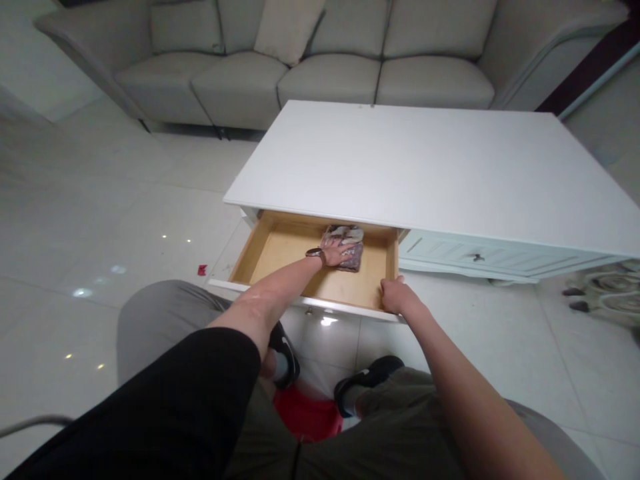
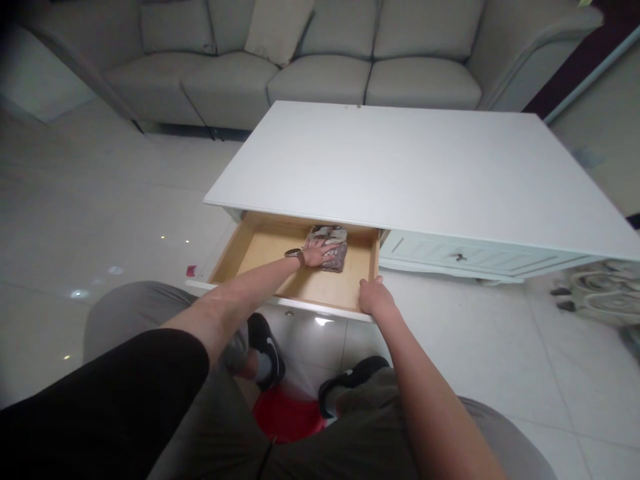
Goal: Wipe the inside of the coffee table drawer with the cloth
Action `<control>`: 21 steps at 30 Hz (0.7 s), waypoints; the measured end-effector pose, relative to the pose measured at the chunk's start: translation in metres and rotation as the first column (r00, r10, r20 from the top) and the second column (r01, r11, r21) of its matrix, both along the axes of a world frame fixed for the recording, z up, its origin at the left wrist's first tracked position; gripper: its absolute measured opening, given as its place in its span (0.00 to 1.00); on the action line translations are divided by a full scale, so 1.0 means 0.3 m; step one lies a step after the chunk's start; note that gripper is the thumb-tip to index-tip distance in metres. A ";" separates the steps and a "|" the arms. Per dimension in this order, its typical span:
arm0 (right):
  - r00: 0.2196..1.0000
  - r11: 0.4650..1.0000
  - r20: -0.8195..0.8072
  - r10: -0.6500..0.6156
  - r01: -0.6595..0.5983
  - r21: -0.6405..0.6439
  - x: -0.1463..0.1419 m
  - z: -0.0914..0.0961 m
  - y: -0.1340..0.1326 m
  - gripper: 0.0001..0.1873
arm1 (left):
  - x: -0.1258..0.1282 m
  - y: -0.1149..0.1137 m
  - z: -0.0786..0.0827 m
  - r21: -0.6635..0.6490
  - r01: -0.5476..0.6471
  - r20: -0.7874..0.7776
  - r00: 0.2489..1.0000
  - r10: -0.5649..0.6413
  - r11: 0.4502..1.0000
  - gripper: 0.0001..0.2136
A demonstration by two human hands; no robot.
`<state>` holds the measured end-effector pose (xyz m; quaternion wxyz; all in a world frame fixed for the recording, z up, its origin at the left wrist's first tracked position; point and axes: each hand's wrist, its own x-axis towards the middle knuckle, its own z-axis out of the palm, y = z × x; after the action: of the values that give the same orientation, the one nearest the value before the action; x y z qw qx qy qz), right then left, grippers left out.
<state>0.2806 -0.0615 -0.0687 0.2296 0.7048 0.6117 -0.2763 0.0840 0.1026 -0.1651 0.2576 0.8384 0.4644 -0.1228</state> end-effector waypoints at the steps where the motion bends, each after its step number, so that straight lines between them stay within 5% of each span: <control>1: 1.000 1.000 0.001 -0.002 0.002 0.003 0.000 0.001 -0.002 0.24 | -0.066 0.016 0.002 0.002 -0.026 -0.037 0.999 0.026 1.000 0.33; 7: 1.000 1.000 -0.005 -0.025 0.025 0.004 0.003 0.000 -0.005 0.23 | -0.488 0.051 0.039 0.070 -0.234 -0.275 0.930 0.244 0.970 0.32; 10: 0.999 0.999 -0.004 -0.033 0.033 0.004 -0.001 -0.003 -0.007 0.24 | -0.620 0.009 0.057 0.054 -0.195 -0.319 0.926 0.202 0.979 0.33; 16: 0.999 0.998 0.018 -0.033 0.034 -0.047 -0.018 0.001 -0.018 0.24 | -0.687 -0.135 0.052 -0.085 -0.118 -0.432 0.899 0.070 0.989 0.37; 21: 1.000 1.000 -0.002 0.002 -0.002 -0.017 -0.008 -0.003 -0.025 0.23 | -0.683 -0.178 0.067 -0.166 -0.092 -0.417 0.909 0.015 0.982 0.41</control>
<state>0.2782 -0.0691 -0.0697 0.2353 0.7018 0.6103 -0.2822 -0.1210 0.0492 -0.1451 0.2322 0.7530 0.5181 -0.3326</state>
